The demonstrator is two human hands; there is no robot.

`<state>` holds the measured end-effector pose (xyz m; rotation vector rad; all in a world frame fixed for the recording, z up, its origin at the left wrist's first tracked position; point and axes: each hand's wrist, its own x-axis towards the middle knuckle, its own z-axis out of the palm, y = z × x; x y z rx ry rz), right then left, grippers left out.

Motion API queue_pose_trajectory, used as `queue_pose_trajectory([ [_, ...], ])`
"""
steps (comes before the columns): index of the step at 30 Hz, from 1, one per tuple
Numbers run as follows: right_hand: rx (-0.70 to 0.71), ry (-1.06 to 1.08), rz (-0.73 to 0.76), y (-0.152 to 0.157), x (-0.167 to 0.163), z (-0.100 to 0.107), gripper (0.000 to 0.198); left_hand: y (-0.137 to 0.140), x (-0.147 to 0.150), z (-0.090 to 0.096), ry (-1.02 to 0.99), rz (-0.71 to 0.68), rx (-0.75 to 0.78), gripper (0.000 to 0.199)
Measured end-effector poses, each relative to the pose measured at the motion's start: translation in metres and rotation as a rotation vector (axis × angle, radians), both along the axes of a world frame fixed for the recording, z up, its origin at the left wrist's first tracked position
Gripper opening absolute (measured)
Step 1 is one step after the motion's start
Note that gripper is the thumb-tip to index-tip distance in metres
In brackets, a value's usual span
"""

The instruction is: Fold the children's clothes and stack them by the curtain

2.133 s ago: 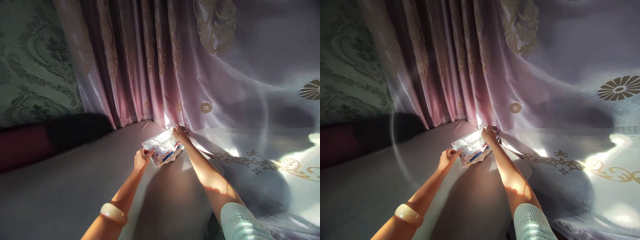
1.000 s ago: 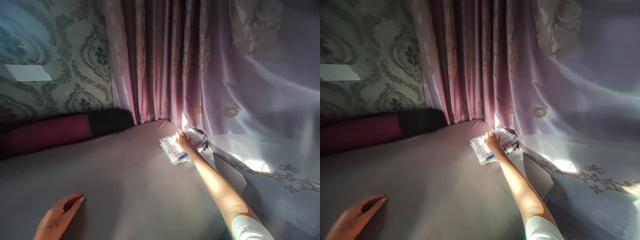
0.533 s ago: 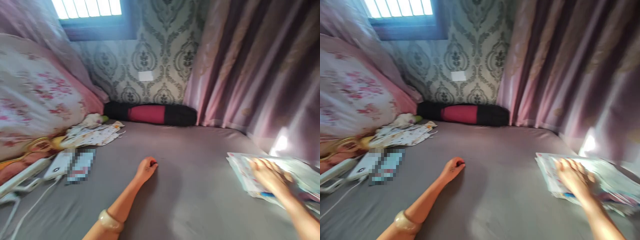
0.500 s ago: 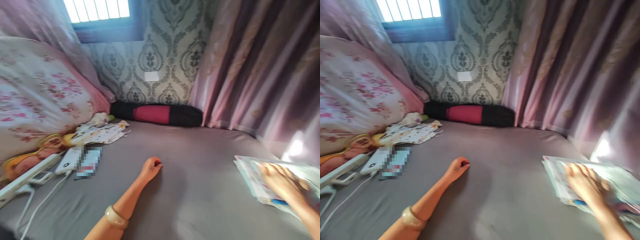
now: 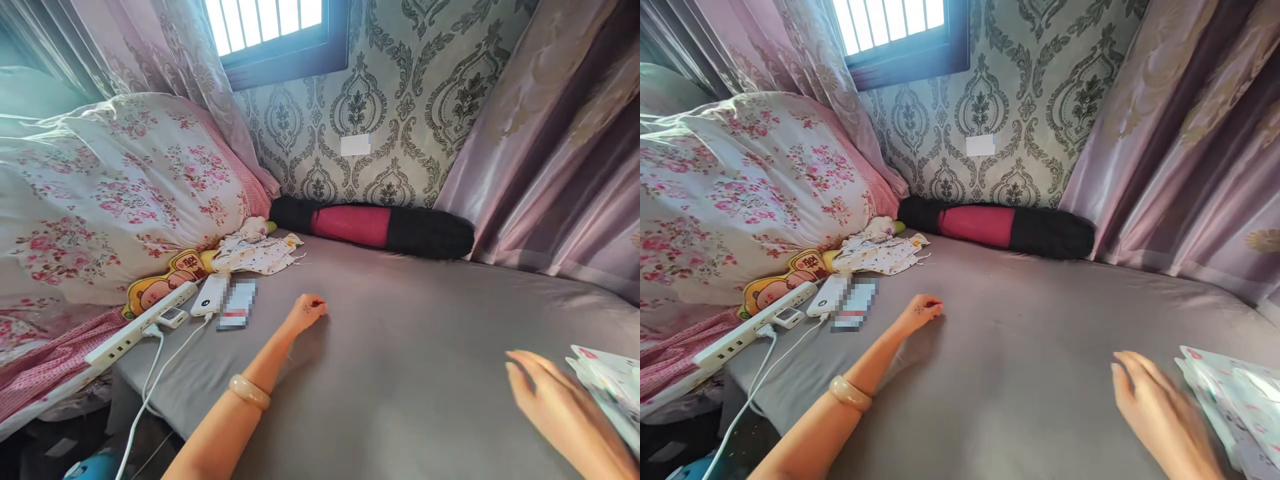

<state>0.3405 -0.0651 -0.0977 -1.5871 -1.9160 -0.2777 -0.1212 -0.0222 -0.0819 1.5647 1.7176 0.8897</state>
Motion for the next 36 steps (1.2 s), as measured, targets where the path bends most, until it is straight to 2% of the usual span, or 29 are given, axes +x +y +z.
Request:
queue_pose_trajectory([
  [3,-0.088,-0.093,0.055,0.004,-0.034,-0.025,0.043,0.007,-0.038,0.003,0.013,0.126,0.029,0.028],
  [5,-0.123,-0.13,0.093,0.003,-0.053,-0.033,0.044,0.009,-0.064,0.007,0.026,0.218,0.054,0.029],
  [10,-0.129,-0.147,0.121,-0.001,-0.079,-0.034,0.048,0.008,-0.127,0.031,0.096,0.468,0.113,0.03],
  [15,-0.113,-0.137,0.127,-0.004,-0.082,-0.035,0.049,0.006,-0.184,0.065,0.309,0.761,0.099,0.028],
  [17,-0.111,-0.143,0.118,-0.005,-0.082,-0.035,0.049,0.007,-0.2,0.076,0.37,0.807,0.082,0.032],
  [21,-0.1,-0.166,0.103,-0.005,-0.084,-0.035,0.049,0.013,-0.217,0.085,0.447,0.836,-0.011,0.032],
  [27,-0.104,-0.181,0.098,-0.005,-0.084,-0.033,0.047,0.031,-0.222,0.077,0.461,0.85,-0.09,0.032],
  [31,-0.116,-0.188,0.083,-0.005,-0.084,-0.033,0.047,0.038,-0.223,0.071,0.486,0.849,-0.081,0.033],
  [34,-0.12,-0.19,0.086,-0.005,-0.084,-0.034,0.047,0.037,-0.224,0.069,0.484,0.875,-0.066,0.044],
  [36,-0.123,-0.194,0.087,-0.005,-0.084,-0.034,0.048,0.036,-0.225,0.067,0.466,0.813,-0.029,0.046],
])
